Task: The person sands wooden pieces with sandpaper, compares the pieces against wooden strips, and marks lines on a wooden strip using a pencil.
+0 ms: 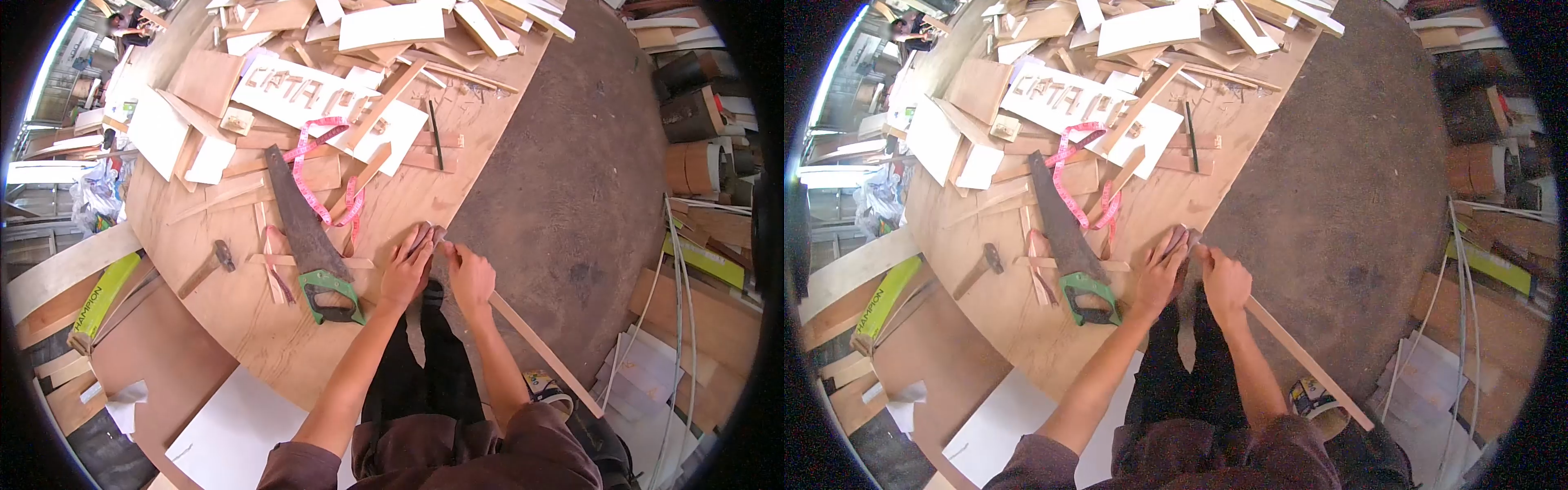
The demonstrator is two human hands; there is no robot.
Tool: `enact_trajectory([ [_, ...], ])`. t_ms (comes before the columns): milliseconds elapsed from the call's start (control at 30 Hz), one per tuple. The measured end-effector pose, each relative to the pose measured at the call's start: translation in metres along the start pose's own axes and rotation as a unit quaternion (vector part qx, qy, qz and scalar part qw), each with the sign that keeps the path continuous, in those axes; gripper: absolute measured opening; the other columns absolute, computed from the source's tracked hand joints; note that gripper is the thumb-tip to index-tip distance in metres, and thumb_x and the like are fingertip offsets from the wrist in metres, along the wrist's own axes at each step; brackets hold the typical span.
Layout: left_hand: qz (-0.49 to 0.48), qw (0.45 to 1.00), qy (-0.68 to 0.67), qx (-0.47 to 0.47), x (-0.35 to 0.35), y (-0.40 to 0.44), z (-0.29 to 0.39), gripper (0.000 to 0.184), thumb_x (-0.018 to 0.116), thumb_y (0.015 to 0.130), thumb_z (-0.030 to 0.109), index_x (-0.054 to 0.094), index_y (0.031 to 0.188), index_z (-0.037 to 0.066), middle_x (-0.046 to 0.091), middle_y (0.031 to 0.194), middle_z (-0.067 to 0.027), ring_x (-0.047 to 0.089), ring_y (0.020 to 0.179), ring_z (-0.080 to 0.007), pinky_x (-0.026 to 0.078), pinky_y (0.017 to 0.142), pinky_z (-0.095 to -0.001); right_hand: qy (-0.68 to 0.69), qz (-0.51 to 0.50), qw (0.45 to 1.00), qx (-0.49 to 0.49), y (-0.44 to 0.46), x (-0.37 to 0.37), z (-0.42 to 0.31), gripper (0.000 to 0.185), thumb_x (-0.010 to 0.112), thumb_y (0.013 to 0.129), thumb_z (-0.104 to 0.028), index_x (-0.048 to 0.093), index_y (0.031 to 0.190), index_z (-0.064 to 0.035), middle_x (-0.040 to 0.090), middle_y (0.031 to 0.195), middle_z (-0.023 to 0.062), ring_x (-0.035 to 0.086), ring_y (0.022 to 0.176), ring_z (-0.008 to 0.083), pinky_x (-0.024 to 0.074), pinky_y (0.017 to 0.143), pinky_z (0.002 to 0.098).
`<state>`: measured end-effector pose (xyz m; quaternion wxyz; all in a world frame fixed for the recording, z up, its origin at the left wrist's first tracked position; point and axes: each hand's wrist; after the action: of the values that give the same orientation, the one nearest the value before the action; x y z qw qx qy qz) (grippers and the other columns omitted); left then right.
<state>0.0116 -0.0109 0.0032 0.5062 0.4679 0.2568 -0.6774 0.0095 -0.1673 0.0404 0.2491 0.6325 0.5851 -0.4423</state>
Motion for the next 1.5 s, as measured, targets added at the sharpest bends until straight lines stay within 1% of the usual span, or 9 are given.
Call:
enact_trajectory([
  [100,0.038,0.998,-0.040,0.001,0.000,-0.001,-0.001,0.040,0.064,0.092,0.009,0.058,0.131,0.007,0.056,0.149,-0.0010,0.045,0.144,-0.0252,0.043,0.104,-0.0489,-0.003,-0.002,1.000,0.005,-0.006,-0.003,-0.011,0.035,0.059,0.099,-0.041,0.071,0.085,-0.0111,0.070,0.072,0.0191,0.069,0.065,0.0403,0.0552,0.059,0.0494],
  [200,-0.004,1.000,-0.010,0.006,0.001,-0.001,-0.001,0.039,0.064,0.091,0.008,0.058,0.130,0.006,0.057,0.149,-0.0032,0.045,0.143,-0.0255,0.043,0.103,-0.0480,-0.047,-0.055,0.996,-0.055,-0.012,-0.006,-0.004,0.037,0.057,0.100,-0.042,0.070,0.085,-0.0104,0.070,0.071,0.0188,0.070,0.065,0.0404,0.0554,0.059,0.0490],
  [300,0.024,1.000,-0.014,0.006,0.009,-0.002,-0.004,0.040,0.064,0.090,0.008,0.058,0.130,0.007,0.055,0.150,-0.0023,0.043,0.145,-0.0244,0.043,0.104,-0.0481,-0.009,0.014,0.999,-0.032,0.005,-0.006,-0.003,0.035,0.061,0.098,-0.039,0.070,0.082,-0.0093,0.067,0.069,0.0201,0.066,0.064,0.0425,0.0528,0.057,0.0496],
  [400,0.039,0.998,-0.055,-0.019,0.014,-0.009,-0.008,0.042,0.064,0.090,0.008,0.057,0.132,0.008,0.054,0.151,0.0004,0.041,0.147,-0.0236,0.042,0.105,-0.0480,-0.009,-0.010,1.000,-0.010,-0.002,-0.006,-0.010,0.038,0.058,0.100,-0.044,0.069,0.084,-0.0107,0.069,0.070,0.0197,0.070,0.065,0.0404,0.0556,0.059,0.0486],
  [467,-0.018,1.000,0.014,-0.002,0.009,-0.006,-0.007,0.041,0.064,0.091,0.009,0.059,0.131,0.010,0.052,0.152,0.0023,0.040,0.147,-0.0228,0.042,0.106,-0.0482,-0.018,-0.060,0.997,-0.046,-0.022,-0.001,-0.007,0.039,0.058,0.100,-0.044,0.070,0.084,-0.0106,0.069,0.071,0.0204,0.070,0.065,0.0407,0.0552,0.059,0.0488],
  [700,0.010,1.000,-0.012,-0.001,0.005,-0.004,0.000,0.042,0.063,0.092,0.011,0.057,0.133,0.011,0.051,0.153,0.0028,0.039,0.148,-0.0219,0.041,0.108,-0.0489,0.013,-0.002,1.000,0.003,-0.015,0.002,-0.002,0.039,0.058,0.100,-0.044,0.071,0.084,-0.0104,0.070,0.071,0.0180,0.069,0.066,0.0398,0.0540,0.058,0.0490],
  [1033,0.002,1.000,-0.011,0.006,0.000,-0.002,-0.001,0.039,0.063,0.092,0.009,0.058,0.131,0.008,0.055,0.150,0.0004,0.041,0.147,-0.0223,0.041,0.106,-0.0480,-0.003,-0.039,0.999,-0.012,-0.028,0.011,-0.006,0.036,0.057,0.101,-0.039,0.068,0.083,-0.0099,0.068,0.071,0.0210,0.068,0.066,0.0425,0.0540,0.058,0.0506],
  [1400,0.003,1.000,-0.002,0.011,0.002,-0.002,-0.001,0.040,0.063,0.091,0.007,0.058,0.131,0.006,0.055,0.150,-0.0011,0.042,0.146,-0.0236,0.040,0.107,-0.0454,-0.006,-0.049,0.999,-0.018,-0.019,0.004,-0.004,0.037,0.058,0.100,-0.042,0.067,0.083,-0.0096,0.069,0.071,0.0202,0.069,0.068,0.0419,0.0542,0.060,0.0519],
  [1500,0.017,1.000,-0.008,0.007,-0.001,0.003,-0.001,0.039,0.063,0.090,0.007,0.060,0.129,0.006,0.056,0.149,-0.0012,0.042,0.146,-0.0230,0.041,0.106,-0.0447,0.023,-0.025,0.999,-0.007,-0.001,0.001,-0.001,0.032,0.062,0.098,-0.038,0.074,0.090,-0.0103,0.068,0.073,0.0202,0.067,0.069,0.0418,0.0520,0.059,0.0483],
])
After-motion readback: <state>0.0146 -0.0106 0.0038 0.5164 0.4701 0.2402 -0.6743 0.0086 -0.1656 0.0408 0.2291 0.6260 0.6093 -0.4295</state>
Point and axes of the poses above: each hand's wrist, its own y-axis towards the middle knuckle, its own x-axis out of the palm, z = x × y
